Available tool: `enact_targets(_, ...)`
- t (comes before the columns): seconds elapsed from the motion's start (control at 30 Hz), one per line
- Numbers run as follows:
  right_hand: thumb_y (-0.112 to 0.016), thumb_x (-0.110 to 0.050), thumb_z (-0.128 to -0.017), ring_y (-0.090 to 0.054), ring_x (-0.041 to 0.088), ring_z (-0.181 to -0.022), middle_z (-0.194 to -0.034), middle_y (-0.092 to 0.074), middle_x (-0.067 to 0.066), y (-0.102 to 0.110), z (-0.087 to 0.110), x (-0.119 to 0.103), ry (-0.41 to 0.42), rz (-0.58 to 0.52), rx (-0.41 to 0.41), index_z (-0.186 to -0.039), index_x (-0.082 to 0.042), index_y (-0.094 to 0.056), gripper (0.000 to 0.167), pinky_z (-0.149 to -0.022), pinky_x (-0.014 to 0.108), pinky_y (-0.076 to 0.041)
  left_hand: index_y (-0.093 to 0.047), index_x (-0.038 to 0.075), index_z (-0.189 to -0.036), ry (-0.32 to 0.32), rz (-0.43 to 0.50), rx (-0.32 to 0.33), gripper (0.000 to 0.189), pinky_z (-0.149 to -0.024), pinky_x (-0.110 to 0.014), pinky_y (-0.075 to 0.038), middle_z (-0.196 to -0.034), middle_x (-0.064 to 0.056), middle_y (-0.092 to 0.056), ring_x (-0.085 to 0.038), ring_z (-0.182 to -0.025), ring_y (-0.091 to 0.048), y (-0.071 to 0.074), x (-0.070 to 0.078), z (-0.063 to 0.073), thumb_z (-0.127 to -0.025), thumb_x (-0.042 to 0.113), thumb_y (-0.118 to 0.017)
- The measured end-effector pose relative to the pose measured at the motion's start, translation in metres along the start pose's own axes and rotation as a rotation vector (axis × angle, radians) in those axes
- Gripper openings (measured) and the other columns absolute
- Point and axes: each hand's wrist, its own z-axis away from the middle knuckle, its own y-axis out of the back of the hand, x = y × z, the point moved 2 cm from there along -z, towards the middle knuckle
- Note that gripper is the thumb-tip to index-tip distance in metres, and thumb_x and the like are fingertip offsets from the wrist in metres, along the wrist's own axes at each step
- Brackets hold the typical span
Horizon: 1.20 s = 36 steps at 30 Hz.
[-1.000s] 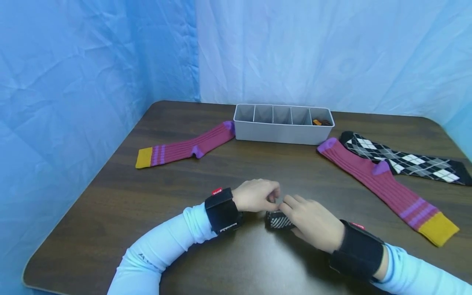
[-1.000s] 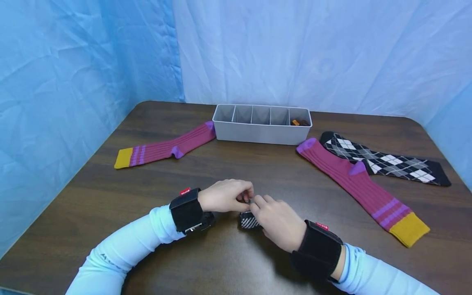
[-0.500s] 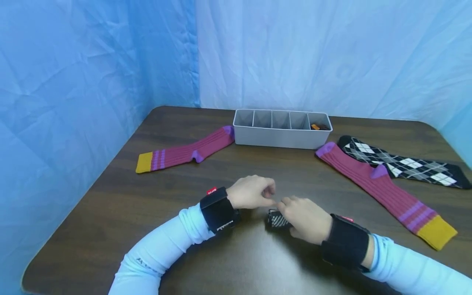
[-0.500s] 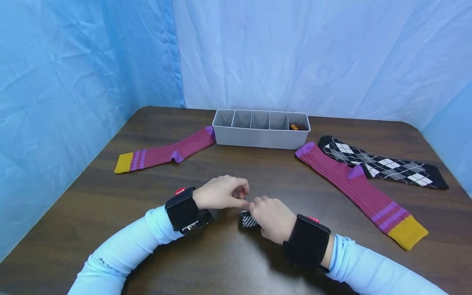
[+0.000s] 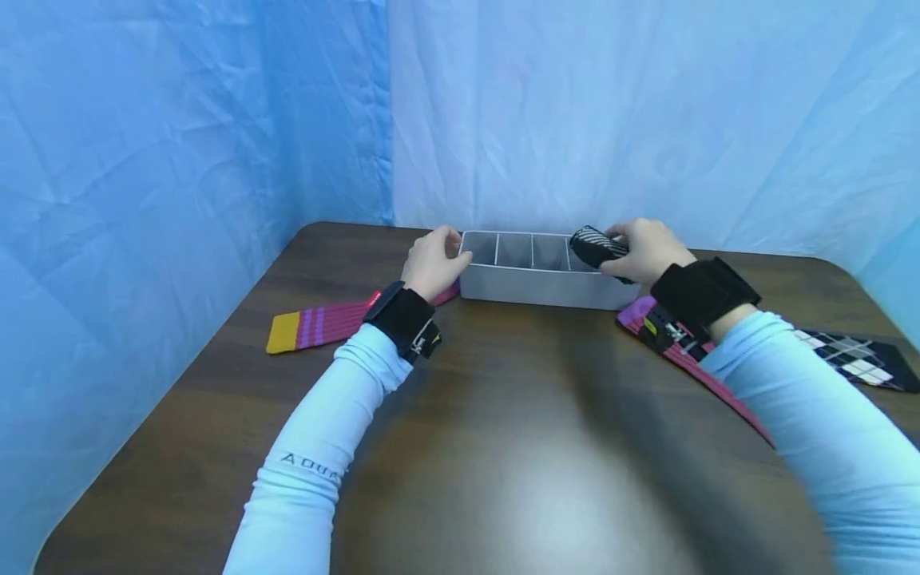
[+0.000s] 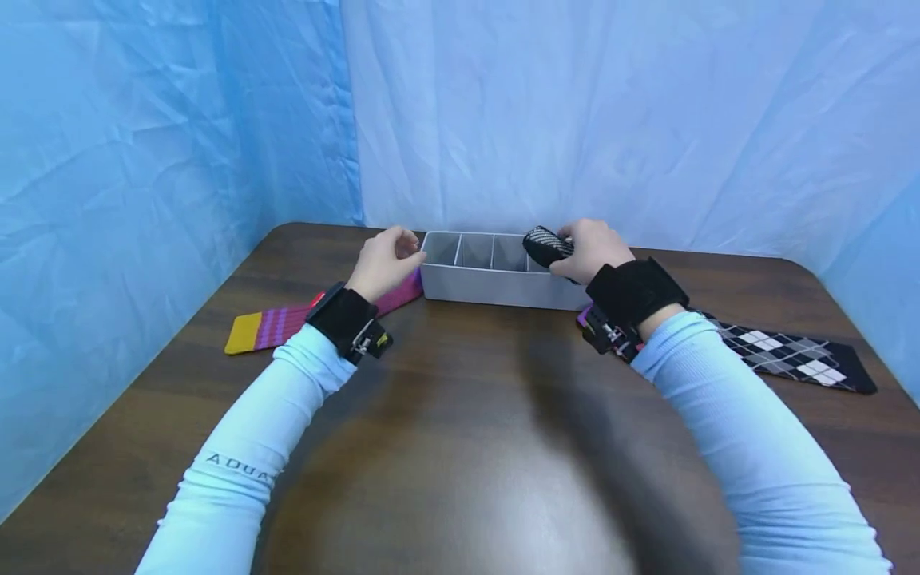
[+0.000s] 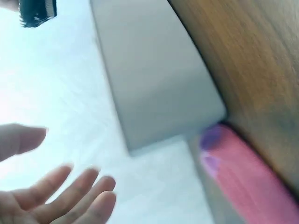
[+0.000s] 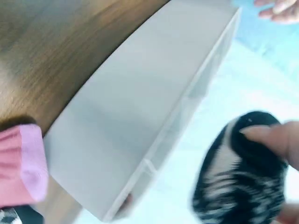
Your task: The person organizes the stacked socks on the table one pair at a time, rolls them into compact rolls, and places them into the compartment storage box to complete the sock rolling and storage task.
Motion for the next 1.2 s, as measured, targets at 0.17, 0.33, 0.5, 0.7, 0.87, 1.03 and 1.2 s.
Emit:
enact_targets(0.17,-0.06,-0.023,-0.073,-0.051,0.036,-0.084,-0.094,-0.055,0.026,-0.012,-0.017,0.013,-0.175,-0.086,0.212,-0.103,0.007,-0.051,0.044,-0.069,0.041,-0.041,-0.047,0.001,-0.117,0.101,0.016,0.029,0.04,-0.087,-0.036,-0.04,-0.112,-0.014,-0.055,-0.027,-0.102,-0.051,-0.022,-0.012,-0.016,-0.082,0.019,-0.052)
enact_targets(0.33,-0.061,-0.021,-0.071,-0.047,0.028,-0.065,-0.064,-0.056,0.014,-0.025,-0.023,0.018,-0.275,-0.083,0.332,-0.072,0.004,-0.058,0.025,-0.055,0.034,-0.038,-0.049,0.001,-0.118,0.154,0.044,0.032,0.037,-0.089,-0.036,-0.039,-0.113,-0.014,-0.055,-0.026,-0.105,-0.05,-0.041,-0.013,-0.018,-0.084,0.017,-0.05)
enact_targets(0.5,-0.062,-0.022,-0.071,-0.037,0.02,-0.053,-0.047,-0.039,0.003,-0.031,-0.03,0.019,-0.33,-0.065,0.388,-0.054,-0.005,-0.043,0.031,-0.048,0.029,-0.03,-0.057,0.003,-0.109,0.159,0.088,0.059,0.029,-0.084,-0.035,-0.041,-0.105,-0.012,-0.06,-0.025,-0.097,-0.054,-0.047,-0.011,-0.019,-0.086,0.019,-0.049)
enact_targets(0.7,-0.062,-0.022,-0.072,-0.025,0.015,-0.046,-0.043,-0.021,-0.003,-0.037,-0.034,0.014,-0.349,-0.068,0.431,-0.049,-0.011,-0.028,0.043,-0.045,0.027,-0.024,-0.056,0.009,-0.114,0.212,0.148,0.067,0.03,-0.087,-0.03,-0.04,-0.112,-0.007,-0.058,-0.02,-0.104,-0.052,-0.055,-0.023,-0.033,-0.086,0.016,-0.045)
enact_targets(0.87,-0.06,-0.021,-0.072,-0.039,0.022,-0.051,-0.043,-0.035,0.002,-0.042,-0.038,0.011,-0.353,0.012,0.414,-0.05,-0.007,-0.038,0.034,-0.05,0.033,-0.032,-0.061,0.017,-0.108,0.217,0.264,0.104,0.027,-0.085,-0.027,-0.041,-0.108,-0.001,-0.061,-0.014,-0.101,-0.053,-0.071,-0.049,-0.051,-0.083,0.02,-0.049)
enact_targets(1.03,-0.06,-0.021,-0.073,-0.055,0.037,-0.074,-0.076,-0.059,0.022,-0.045,-0.046,0.005,-0.323,0.135,0.361,-0.075,0.005,-0.058,0.027,-0.065,0.045,-0.043,-0.056,0.009,-0.113,0.256,0.346,0.081,0.03,-0.089,-0.029,-0.039,-0.113,-0.007,-0.057,-0.017,-0.107,-0.051,-0.056,-0.033,-0.034,-0.085,0.016,-0.047)
enact_targets(1.2,-0.06,-0.019,-0.075,-0.055,0.04,-0.083,-0.091,-0.059,0.026,-0.048,-0.05,0.001,-0.323,0.17,0.318,-0.092,0.008,-0.058,0.032,-0.069,0.047,-0.045,-0.057,0.007,-0.112,0.235,0.344,0.104,0.03,-0.088,-0.029,-0.04,-0.112,-0.009,-0.058,-0.018,-0.105,-0.052,-0.047,-0.023,-0.023,-0.085,0.015,-0.046)
